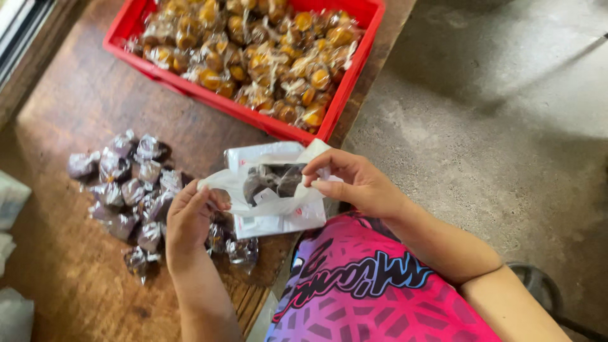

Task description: The person places individually wrapped triangle-shaped bakery items into a plastic bag, ties the bag shut, and organizes bags of various bakery goods into red plastic crates.

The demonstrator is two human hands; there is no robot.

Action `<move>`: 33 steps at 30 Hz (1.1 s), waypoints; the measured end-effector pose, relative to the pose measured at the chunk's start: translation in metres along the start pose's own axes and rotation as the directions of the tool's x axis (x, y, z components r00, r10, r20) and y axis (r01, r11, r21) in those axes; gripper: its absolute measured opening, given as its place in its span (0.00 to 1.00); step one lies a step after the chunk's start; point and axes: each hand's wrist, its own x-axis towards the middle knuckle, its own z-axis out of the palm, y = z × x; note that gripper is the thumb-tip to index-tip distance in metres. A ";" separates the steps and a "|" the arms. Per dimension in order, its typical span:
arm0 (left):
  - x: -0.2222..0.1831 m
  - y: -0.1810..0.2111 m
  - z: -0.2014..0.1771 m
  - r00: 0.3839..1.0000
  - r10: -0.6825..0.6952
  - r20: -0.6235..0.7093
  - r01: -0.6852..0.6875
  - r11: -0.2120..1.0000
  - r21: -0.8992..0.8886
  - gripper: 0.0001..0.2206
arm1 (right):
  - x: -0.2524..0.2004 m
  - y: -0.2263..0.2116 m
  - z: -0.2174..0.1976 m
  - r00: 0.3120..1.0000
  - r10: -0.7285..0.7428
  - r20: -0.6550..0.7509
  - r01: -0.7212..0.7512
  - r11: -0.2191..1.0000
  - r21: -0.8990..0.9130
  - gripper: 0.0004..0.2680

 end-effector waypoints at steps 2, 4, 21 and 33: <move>0.013 0.022 0.043 1.000 -0.011 -0.006 0.011 1.000 -0.027 0.11 | -0.009 -0.016 -0.022 0.996 -0.093 -0.018 0.092 0.994 -0.056 0.10; 0.002 0.049 0.097 0.989 0.090 0.121 -0.115 0.968 0.221 0.16 | -0.023 -0.034 -0.048 0.984 -0.134 -0.116 0.139 0.990 0.037 0.10; 0.251 -0.077 0.341 0.564 -0.347 0.750 0.243 0.937 0.251 0.32 | -0.108 -0.012 -0.263 0.797 0.177 -0.577 -0.082 0.979 0.186 0.08; 0.464 -0.145 0.440 0.542 -0.251 0.802 0.282 0.953 0.108 0.22 | -0.084 -0.075 -0.417 0.538 0.208 -0.817 0.109 0.944 0.312 0.13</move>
